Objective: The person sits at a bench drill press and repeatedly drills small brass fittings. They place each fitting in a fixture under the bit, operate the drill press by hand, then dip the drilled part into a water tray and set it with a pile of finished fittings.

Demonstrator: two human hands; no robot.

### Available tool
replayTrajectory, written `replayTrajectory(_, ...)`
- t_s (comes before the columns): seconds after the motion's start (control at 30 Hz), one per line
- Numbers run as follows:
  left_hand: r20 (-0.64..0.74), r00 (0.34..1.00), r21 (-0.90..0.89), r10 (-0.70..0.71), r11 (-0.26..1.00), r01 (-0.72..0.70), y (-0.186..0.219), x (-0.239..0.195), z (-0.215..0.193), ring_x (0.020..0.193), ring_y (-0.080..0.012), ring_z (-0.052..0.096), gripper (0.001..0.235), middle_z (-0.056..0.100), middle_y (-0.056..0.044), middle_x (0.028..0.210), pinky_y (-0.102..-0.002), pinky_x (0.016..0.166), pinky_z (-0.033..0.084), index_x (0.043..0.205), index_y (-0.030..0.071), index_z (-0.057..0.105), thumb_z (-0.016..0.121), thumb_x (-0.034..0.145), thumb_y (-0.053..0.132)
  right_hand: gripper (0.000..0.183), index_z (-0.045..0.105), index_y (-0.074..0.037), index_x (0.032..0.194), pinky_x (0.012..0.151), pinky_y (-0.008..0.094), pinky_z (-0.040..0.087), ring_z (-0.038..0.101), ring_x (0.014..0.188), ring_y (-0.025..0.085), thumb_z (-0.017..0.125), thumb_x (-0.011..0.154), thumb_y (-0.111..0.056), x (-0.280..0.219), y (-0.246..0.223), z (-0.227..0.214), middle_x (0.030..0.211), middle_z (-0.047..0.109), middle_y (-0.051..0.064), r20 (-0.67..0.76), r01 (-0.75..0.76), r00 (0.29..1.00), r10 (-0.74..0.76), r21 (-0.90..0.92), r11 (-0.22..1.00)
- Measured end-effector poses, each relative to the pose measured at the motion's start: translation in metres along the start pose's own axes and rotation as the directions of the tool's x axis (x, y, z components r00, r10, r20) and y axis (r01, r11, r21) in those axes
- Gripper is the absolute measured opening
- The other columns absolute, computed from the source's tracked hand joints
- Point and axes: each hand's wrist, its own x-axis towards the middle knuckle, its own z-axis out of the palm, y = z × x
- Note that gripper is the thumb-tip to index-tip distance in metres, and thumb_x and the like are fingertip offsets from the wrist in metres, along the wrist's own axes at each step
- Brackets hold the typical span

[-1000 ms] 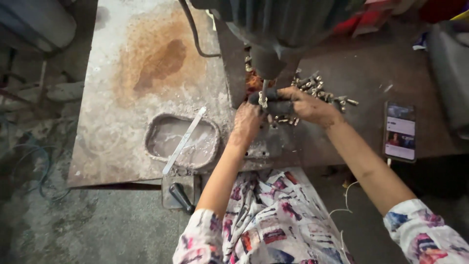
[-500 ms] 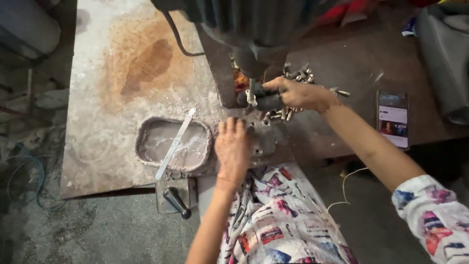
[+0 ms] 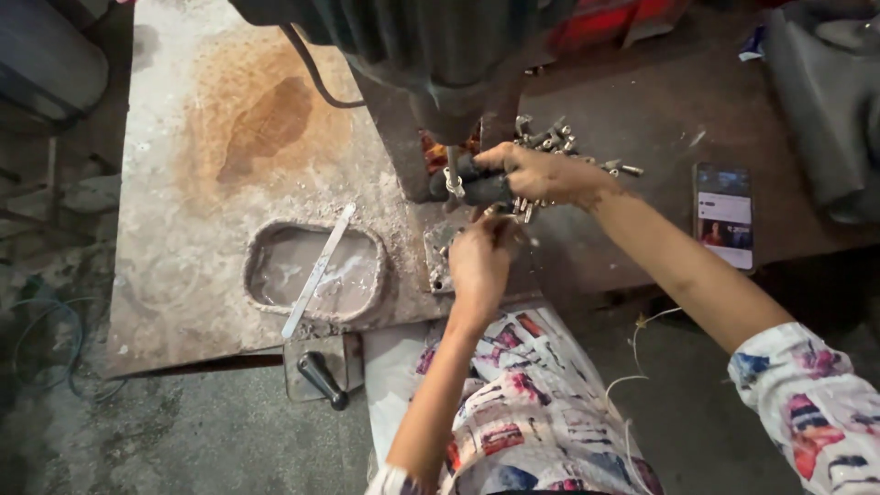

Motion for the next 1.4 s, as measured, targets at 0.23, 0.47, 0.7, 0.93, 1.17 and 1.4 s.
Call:
replayTrajectory(0.23,0.601,0.746,-0.798,-0.287,-0.166,0.580,-0.007,-0.074,-0.044,0.069,-0.0117,0.066,0.021,0.074,-0.007,0.084,-0.029,0.061,0.053,0.098,0.000,0.073,0.070,0.095,0.020,0.040,0.069,-0.004,0.128,0.092,0.033,0.057,0.074,0.095,0.017,0.059,0.092,-0.017,-0.001,-0.018,0.008,0.116,0.078,0.008,0.071,0.052,0.996,-0.054,0.038,0.998)
replayTrajectory(0.47,0.105,0.944,-0.502,-0.313,0.803,0.322,-0.006,-0.065,-0.085,0.081,-0.0255,0.073,0.012,0.075,-0.009,0.089,-0.038,0.072,0.058,0.102,0.003,0.073,0.070,0.097,0.013,0.036,0.073,-0.010,0.128,0.084,0.031,0.053,0.068,0.093,0.013,0.065,0.095,-0.019,0.007,0.004,0.009,0.103,0.077,0.003,-0.037,-0.054,0.998,0.052,-0.056,0.997)
replayTrajectory(0.7,-0.006,0.960,0.079,0.280,0.957,-0.279,-0.042,-0.051,-0.057,0.108,-0.0319,0.067,0.038,0.070,-0.014,0.119,-0.041,0.081,0.057,0.118,0.004,0.073,0.065,0.082,-0.002,0.037,0.075,-0.011,0.125,0.091,0.032,0.051,0.067,0.100,0.014,0.066,0.090,-0.018,0.005,0.014,0.010,0.107,0.077,0.003,-0.127,-0.142,0.983,0.133,-0.070,0.987)
replayTrajectory(0.93,-0.146,0.929,-0.069,0.340,0.933,-0.353,-0.037,-0.066,-0.076,0.117,-0.0277,0.061,0.029,0.070,-0.007,0.120,-0.045,0.095,0.052,0.109,0.007,0.075,0.071,0.081,0.009,0.040,0.074,-0.011,0.124,0.096,0.032,0.050,0.066,0.106,0.014,0.071,0.090,-0.031,0.000,0.016,0.013,0.113,0.075,0.002,-0.176,-0.067,0.983,0.059,-0.041,0.997)
replayTrajectory(1.17,0.065,0.935,0.346,0.348,0.871,-0.348,0.019,-0.002,0.016,0.117,-0.0306,0.058,0.026,0.068,-0.013,0.116,-0.045,0.100,0.047,0.102,0.006,0.077,0.067,0.081,0.017,0.042,0.074,-0.009,0.126,0.100,0.032,0.050,0.067,0.108,0.014,0.071,0.090,-0.029,-0.001,0.011,0.014,0.113,0.076,0.005,-0.114,-0.017,0.993,0.019,0.022,1.000)
replayTrajectory(1.4,0.067,0.976,0.203,0.208,0.955,-0.217,-0.010,0.012,0.118,0.113,-0.0302,0.058,0.020,0.066,-0.009,0.113,-0.047,0.091,0.049,0.105,0.009,0.077,0.064,0.089,0.012,0.043,0.067,-0.008,0.133,0.098,0.026,0.051,0.064,0.108,0.008,0.070,0.091,-0.016,0.008,0.051,0.008,0.118,0.072,-0.002,-0.154,0.000,0.988,0.017,0.106,0.994)
